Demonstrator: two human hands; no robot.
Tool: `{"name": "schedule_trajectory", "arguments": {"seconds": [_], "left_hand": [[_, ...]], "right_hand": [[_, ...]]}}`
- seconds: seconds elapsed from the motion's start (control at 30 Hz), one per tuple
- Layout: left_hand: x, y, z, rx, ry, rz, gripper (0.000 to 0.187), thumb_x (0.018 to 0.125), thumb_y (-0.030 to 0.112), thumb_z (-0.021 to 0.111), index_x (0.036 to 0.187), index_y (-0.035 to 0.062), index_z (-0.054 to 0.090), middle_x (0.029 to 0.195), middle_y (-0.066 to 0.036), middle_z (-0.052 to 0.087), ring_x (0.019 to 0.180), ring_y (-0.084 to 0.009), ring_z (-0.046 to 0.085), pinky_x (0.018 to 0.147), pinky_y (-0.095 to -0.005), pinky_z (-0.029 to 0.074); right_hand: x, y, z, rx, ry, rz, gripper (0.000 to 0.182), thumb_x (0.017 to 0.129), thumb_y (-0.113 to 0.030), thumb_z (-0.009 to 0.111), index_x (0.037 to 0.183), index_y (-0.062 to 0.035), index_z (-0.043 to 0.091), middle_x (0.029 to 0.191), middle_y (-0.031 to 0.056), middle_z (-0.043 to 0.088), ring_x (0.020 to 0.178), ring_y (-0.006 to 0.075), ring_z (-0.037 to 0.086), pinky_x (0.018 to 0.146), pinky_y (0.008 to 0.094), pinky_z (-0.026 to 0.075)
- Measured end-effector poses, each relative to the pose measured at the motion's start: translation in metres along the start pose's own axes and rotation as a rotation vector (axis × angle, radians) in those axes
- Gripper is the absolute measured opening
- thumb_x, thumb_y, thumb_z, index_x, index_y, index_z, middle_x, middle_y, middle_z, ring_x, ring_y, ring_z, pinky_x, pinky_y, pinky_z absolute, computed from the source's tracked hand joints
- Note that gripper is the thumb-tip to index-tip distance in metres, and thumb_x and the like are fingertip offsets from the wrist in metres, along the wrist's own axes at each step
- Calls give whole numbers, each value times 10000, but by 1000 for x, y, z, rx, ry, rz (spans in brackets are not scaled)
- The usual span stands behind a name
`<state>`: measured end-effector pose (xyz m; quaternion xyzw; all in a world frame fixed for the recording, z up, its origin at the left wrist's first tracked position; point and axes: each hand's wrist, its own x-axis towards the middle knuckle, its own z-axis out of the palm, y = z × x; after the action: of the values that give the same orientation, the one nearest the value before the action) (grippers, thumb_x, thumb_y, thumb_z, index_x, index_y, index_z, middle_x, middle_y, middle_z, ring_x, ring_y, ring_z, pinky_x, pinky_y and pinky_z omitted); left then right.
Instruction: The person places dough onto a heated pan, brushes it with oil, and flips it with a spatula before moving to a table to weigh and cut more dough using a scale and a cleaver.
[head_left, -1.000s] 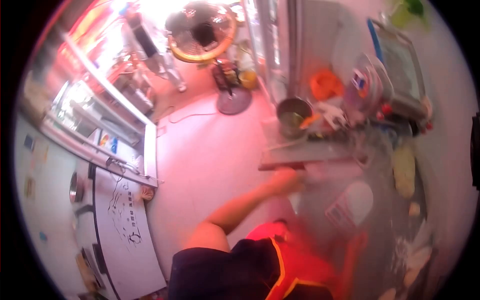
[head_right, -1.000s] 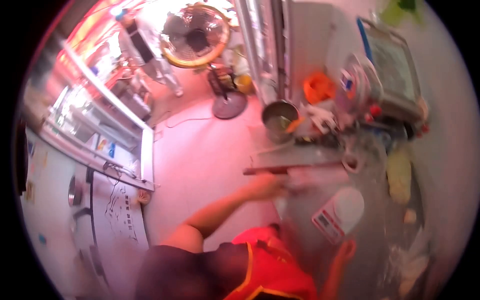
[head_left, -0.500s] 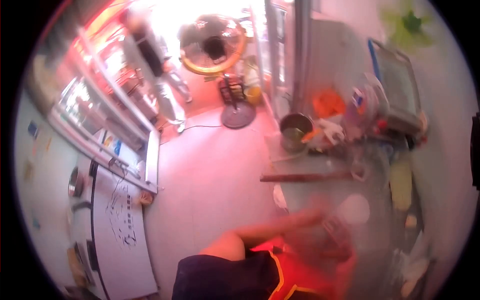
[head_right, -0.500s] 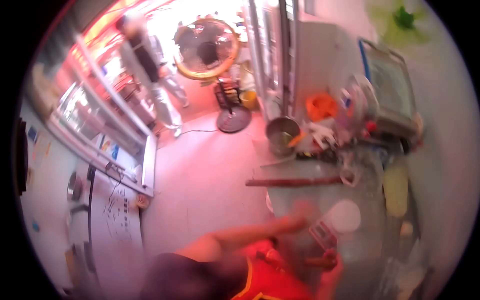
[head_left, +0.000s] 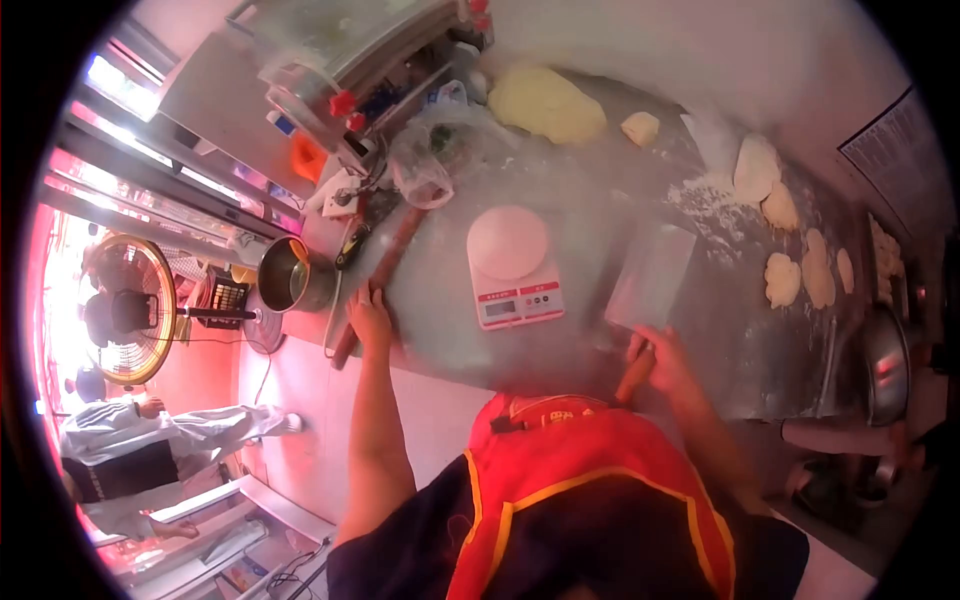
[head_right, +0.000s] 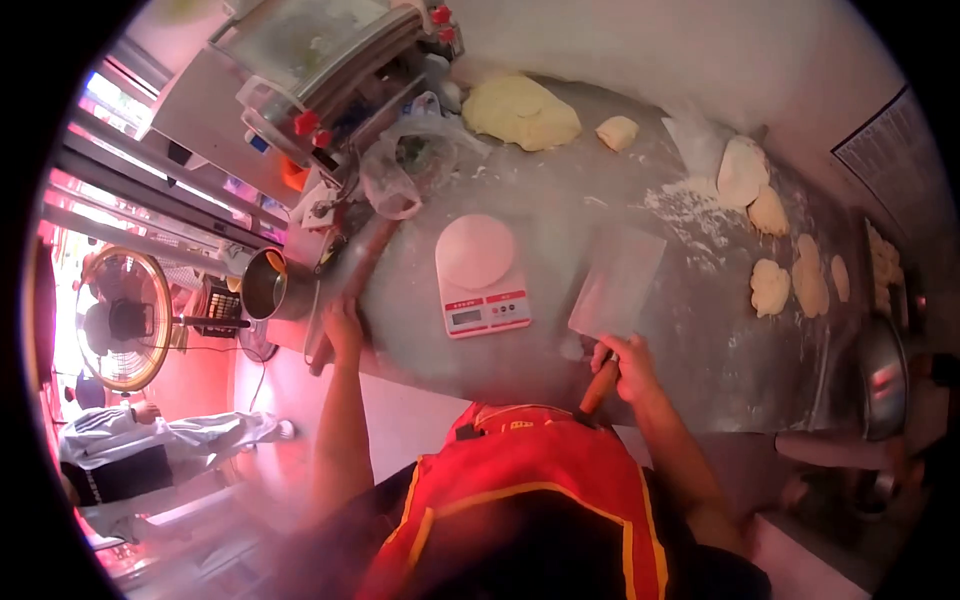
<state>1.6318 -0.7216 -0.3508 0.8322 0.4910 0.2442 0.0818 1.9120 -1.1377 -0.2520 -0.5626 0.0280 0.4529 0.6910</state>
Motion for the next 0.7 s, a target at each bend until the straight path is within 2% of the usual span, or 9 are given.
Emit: {"name": "schedule_trajectory", "arguments": {"seconds": [0.07,0.13,0.17,0.23,0.27,0.47,0.53,0.57,0.7], "left_hand": [[10,-6,23,267,122,224,324,838,159,585,1132,23,571,1075,-181,573,971,-380,520,876,-437,417],[14,75,-3,-7,159,46,361,850,186,592,1154,-3,542,1104,-204,554,950,-355,544,834,-414,446],[7,102,-5,-482,-32,-227,387,859,201,592,1166,-24,524,1113,-210,552,947,-340,558,821,-404,457],[-18,138,5,-754,-294,-394,435,874,222,592,1182,-68,495,1130,-223,544,945,-314,580,800,-385,476],[-30,151,11,-554,-368,-281,456,880,229,593,1186,-92,483,1139,-229,539,946,-303,588,790,-375,484],[-71,175,30,-607,-321,-348,549,835,245,651,1203,-116,461,1132,-257,530,949,-303,591,810,-362,483],[-70,185,13,-466,-314,-301,489,826,240,652,1180,-65,506,1072,-215,567,956,-286,578,828,-370,474],[-69,189,5,-418,-339,-280,478,817,231,659,1165,-65,518,1067,-221,568,958,-301,574,836,-377,470],[-72,181,9,-367,-347,-194,473,766,213,698,1124,-61,552,1048,-236,569,975,-356,550,854,-404,452]], "right_hand": [[2,4,-23,-19,53,-47,163,852,-131,579,742,-24,522,610,81,537,518,184,519,500,309,437],[6,2,-43,-14,98,-48,156,854,-129,578,759,-29,505,595,68,513,513,168,511,482,302,430],[6,1,-53,1,120,-28,157,856,-130,578,764,-31,497,589,62,503,513,160,509,476,299,427],[5,-5,-63,-10,163,10,172,866,-151,577,774,-37,488,578,47,490,474,147,489,446,297,415],[4,-10,-64,-109,171,16,173,868,-153,573,769,-40,486,574,43,487,458,147,483,436,296,410],[15,-37,-23,-671,23,87,186,876,-178,545,806,-11,505,569,58,502,420,149,493,420,296,418],[27,-34,-5,-903,-32,51,207,875,-194,537,839,9,519,579,72,515,447,142,519,439,298,433],[26,-40,8,-996,-62,43,244,869,-208,519,905,32,539,623,141,571,490,213,579,486,357,465],[56,-8,4,-1304,-170,-335,262,864,-197,495,946,45,549,701,229,600,568,329,613,565,422,483]]}}
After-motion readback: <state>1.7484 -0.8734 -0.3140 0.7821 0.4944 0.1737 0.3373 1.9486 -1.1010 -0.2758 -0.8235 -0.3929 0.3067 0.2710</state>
